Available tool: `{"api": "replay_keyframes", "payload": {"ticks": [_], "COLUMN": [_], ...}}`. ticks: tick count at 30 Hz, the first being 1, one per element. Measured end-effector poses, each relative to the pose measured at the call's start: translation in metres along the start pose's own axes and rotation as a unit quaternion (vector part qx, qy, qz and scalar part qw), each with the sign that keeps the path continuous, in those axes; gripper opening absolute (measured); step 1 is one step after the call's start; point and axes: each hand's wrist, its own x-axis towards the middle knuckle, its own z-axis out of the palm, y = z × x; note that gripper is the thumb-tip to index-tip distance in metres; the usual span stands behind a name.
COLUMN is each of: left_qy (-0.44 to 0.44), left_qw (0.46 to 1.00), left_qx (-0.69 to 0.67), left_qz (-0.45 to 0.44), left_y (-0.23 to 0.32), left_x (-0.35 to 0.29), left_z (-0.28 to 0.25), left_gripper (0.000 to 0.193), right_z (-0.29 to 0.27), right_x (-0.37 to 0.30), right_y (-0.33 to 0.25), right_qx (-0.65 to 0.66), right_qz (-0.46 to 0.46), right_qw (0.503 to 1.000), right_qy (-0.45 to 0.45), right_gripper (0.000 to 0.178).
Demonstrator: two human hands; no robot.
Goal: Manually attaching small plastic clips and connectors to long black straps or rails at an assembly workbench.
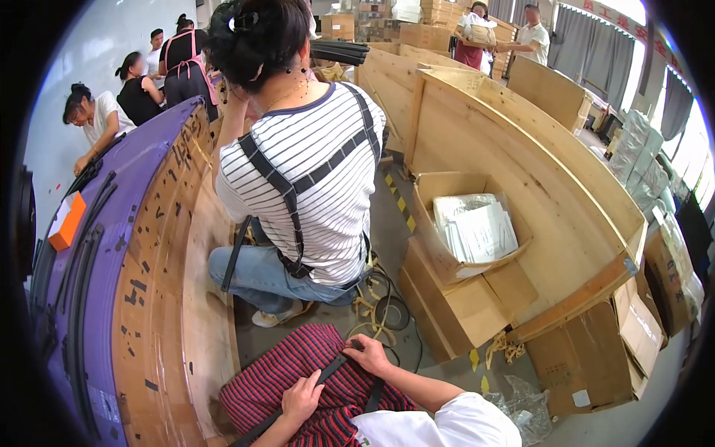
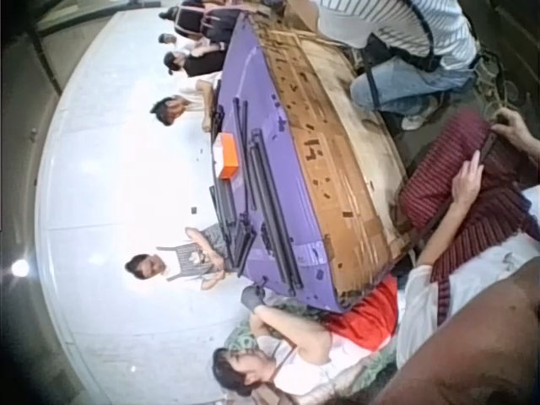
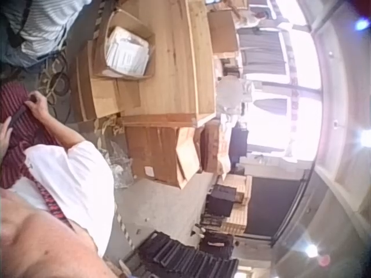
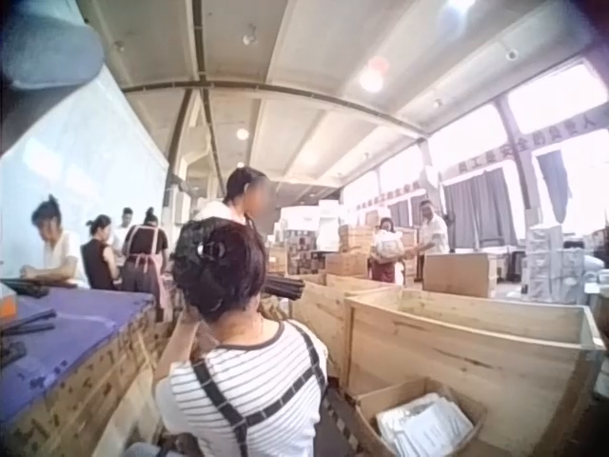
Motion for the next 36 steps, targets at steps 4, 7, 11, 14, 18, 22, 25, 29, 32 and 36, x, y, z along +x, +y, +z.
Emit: {"api": "replay_keyframes", "payload": {"ticks": [4,7,11,14,18,22,25,29,32,36], "left_qy": [0.018,0.002,0.028,0.045,0.06,0.058,0.061,0.065,0.07,0.069], "left_qw": [0.998,0.999,0.996,0.993,0.993,0.994,0.994,0.993,0.993,0.994], "left_qx": [-0.039,-0.02,-0.016,-0.03,-0.02,-0.024,-0.029,-0.032,-0.028,-0.028], "left_qz": [0.039,0.044,0.08,0.104,0.102,0.087,0.086,0.091,0.088,0.083], "left_y": [0.002,0.008,0.005,0.009,0.009,0.006,0.008,0.01,0.01,0.01], "left_x": [0.002,0.007,0.029,0.04,0.047,0.038,0.032,0.029,0.03,0.033], "left_z": [-0.002,-0.002,0.013,0.007,0.005,0.01,0.011,0.011,0.011,0.012], "left_gripper": [0.037,0.036,0.035,0.032,0.031,0.033,0.034,0.034,0.032,0.032], "right_z": [-0.005,-0.003,-0.012,-0.019,-0.017,-0.013,-0.01,-0.004,-0.001,0.001], "right_x": [-0.013,-0.022,-0.021,-0.021,-0.018,-0.026,-0.03,-0.025,-0.022,-0.017], "right_y": [0.006,0.015,0.007,-0.005,0.001,-0.022,-0.026,-0.024,-0.023,-0.018], "right_qx": [-0.005,-0.001,-0.043,-0.042,-0.002,-0.072,-0.102,-0.122,-0.138,-0.148], "right_qz": [0.034,0.043,-0.026,-0.012,-0.016,-0.056,-0.103,-0.228,-0.261,-0.306], "right_qw": [0.999,0.999,0.999,0.999,1.0,0.996,0.989,0.965,0.954,0.939], "right_qy": [-0.009,-0.008,0.003,0.019,0.017,-0.014,-0.025,-0.034,-0.048,-0.05], "right_gripper": [0.018,0.017,0.014,0.015,0.017,0.016,0.017,0.02,0.021,0.021]}}
